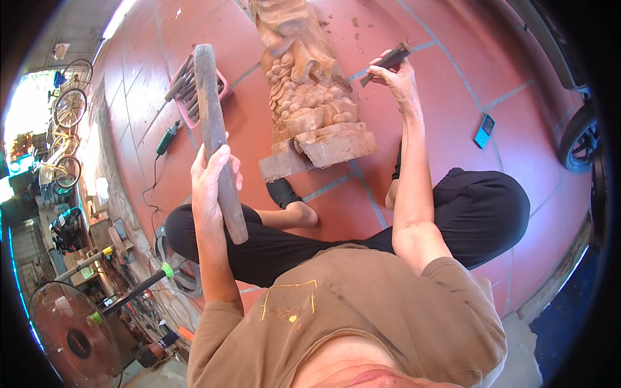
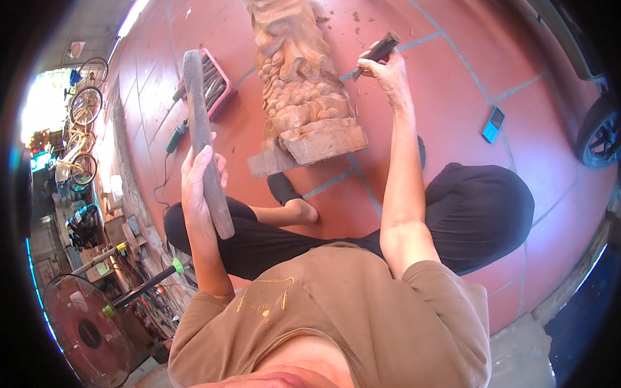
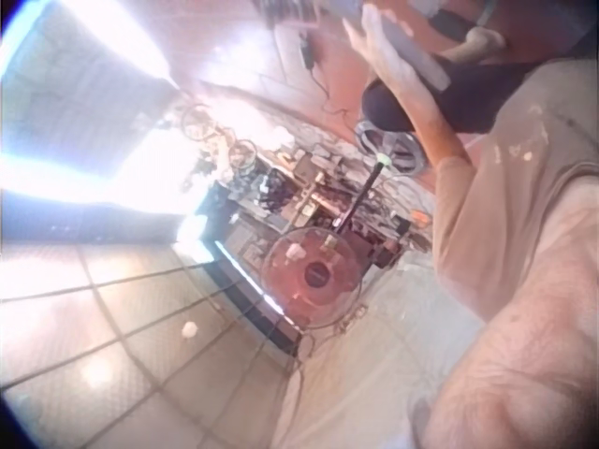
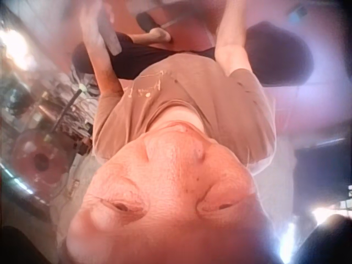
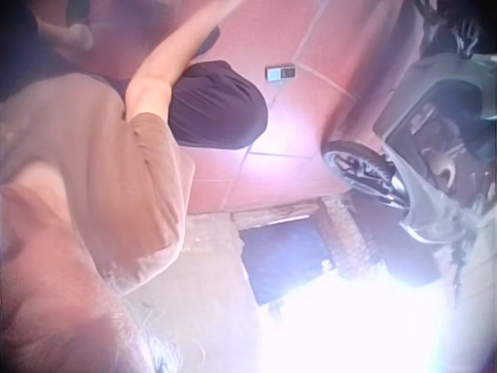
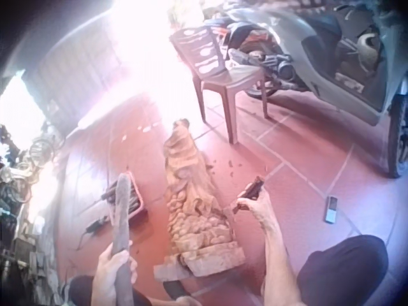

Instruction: The person carves a wooden sculpture using a chisel and mallet, then switches to a rotary tool to refine details. The person sits on the floor and works on the sculpture placed on a small stand.

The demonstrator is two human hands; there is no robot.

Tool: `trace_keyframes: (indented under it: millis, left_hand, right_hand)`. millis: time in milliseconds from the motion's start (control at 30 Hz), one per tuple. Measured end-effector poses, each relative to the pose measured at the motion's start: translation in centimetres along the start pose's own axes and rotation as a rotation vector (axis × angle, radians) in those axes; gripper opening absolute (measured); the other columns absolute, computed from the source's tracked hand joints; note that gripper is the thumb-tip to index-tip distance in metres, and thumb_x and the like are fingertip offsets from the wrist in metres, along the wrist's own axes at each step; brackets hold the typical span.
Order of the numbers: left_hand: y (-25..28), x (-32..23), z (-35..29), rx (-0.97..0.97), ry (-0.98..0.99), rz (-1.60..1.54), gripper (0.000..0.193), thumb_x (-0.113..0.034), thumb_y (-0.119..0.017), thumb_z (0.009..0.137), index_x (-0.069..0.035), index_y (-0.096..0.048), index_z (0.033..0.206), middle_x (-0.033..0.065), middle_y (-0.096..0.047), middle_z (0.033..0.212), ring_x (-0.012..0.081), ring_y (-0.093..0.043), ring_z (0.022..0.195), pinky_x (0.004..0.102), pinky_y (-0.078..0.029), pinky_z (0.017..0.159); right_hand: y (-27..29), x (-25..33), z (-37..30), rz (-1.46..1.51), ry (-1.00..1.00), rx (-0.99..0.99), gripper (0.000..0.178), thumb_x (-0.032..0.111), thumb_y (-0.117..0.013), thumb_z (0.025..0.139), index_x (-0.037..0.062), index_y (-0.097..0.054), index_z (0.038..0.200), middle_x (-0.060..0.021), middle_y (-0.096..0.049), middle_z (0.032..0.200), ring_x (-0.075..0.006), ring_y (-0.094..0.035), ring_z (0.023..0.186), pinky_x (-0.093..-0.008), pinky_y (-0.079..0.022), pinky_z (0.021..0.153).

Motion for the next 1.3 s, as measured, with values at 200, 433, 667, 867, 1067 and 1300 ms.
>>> trace_keyframes:
  millis: [200,433,667,867,1067,1300]
  left_hand:
    - [0.1,0.7,0.3,-0.010,0.009,-0.018,0.043,-0.020,-0.064,0.097,0.003,-0.050,0.130,0.0037,-0.054,0.076,0.0110,-0.058,0.063,0.0257,-0.049,0.046]
    - [-0.3,0.8,0.5,0.015,0.012,0.013,0.044,-0.020,-0.065,0.097,0.003,-0.049,0.131,0.0036,-0.053,0.077,0.0112,-0.058,0.064,0.0259,-0.049,0.045]
    - [-0.5,0.7,0.6,0.036,0.033,0.018,0.044,-0.021,-0.064,0.097,0.002,-0.049,0.131,0.0043,-0.054,0.075,0.0117,-0.056,0.059,0.0259,-0.048,0.045]
    - [-0.9,0.3,0.1,-0.019,-0.001,0.012,0.043,-0.022,-0.064,0.098,0.002,-0.050,0.131,0.0046,-0.055,0.071,0.0114,-0.055,0.054,0.0249,-0.047,0.045]
    - [-1.0,0.3,0.0,0.024,0.015,0.033,0.043,-0.020,-0.064,0.097,0.002,-0.049,0.131,0.0038,-0.054,0.072,0.0106,-0.055,0.056,0.0247,-0.047,0.045]
    - [-1.5,1.1,0.1,0.043,0.110,0.104,0.023,-0.021,-0.069,0.094,-0.007,-0.053,0.103,0.0048,-0.058,0.071,0.0112,-0.056,0.050,0.0244,-0.047,0.045]
  right_hand:
    - [-1.9,-0.8,-0.3,0.321,-0.096,-0.029,0.035,0.002,-0.074,0.085,0.0059,-0.053,0.112,-0.0101,-0.070,0.097,-0.0218,-0.073,0.088,-0.0320,-0.061,0.073]
    - [-4.8,-1.7,-0.6,0.224,0.013,-0.016,0.029,0.005,-0.075,0.082,0.0069,-0.059,0.106,-0.0064,-0.071,0.091,-0.0182,-0.071,0.081,-0.0284,-0.058,0.069]
    - [-5.8,1.5,-1.2,-0.482,0.151,-0.072,0.034,0.011,-0.078,0.078,0.0012,-0.061,0.106,-0.0080,-0.070,0.083,-0.0153,-0.066,0.073,-0.0330,-0.053,0.066]
    - [-5.8,0.5,-0.7,-0.238,0.117,-0.071,0.036,0.015,-0.081,0.079,0.0007,-0.061,0.106,-0.0081,-0.071,0.084,-0.0161,-0.066,0.074,-0.0336,-0.053,0.068]
    - [-5.9,-2.6,-1.8,0.368,0.055,-0.170,0.033,0.005,-0.078,0.082,0.0046,-0.056,0.107,-0.0073,-0.070,0.090,-0.0160,-0.069,0.080,-0.0300,-0.057,0.073]
    - [-4.9,-1.6,-1.0,0.112,-0.051,-0.088,0.034,0.005,-0.077,0.080,0.0046,-0.055,0.107,-0.0084,-0.070,0.088,-0.0178,-0.071,0.079,-0.0307,-0.058,0.067]
Point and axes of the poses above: each hand's wrist, its own z-axis towards the middle knuckle, its own y-axis out of the back of the hand, x = y × z, the point moved 4 cm from there along z, towards the middle knuckle
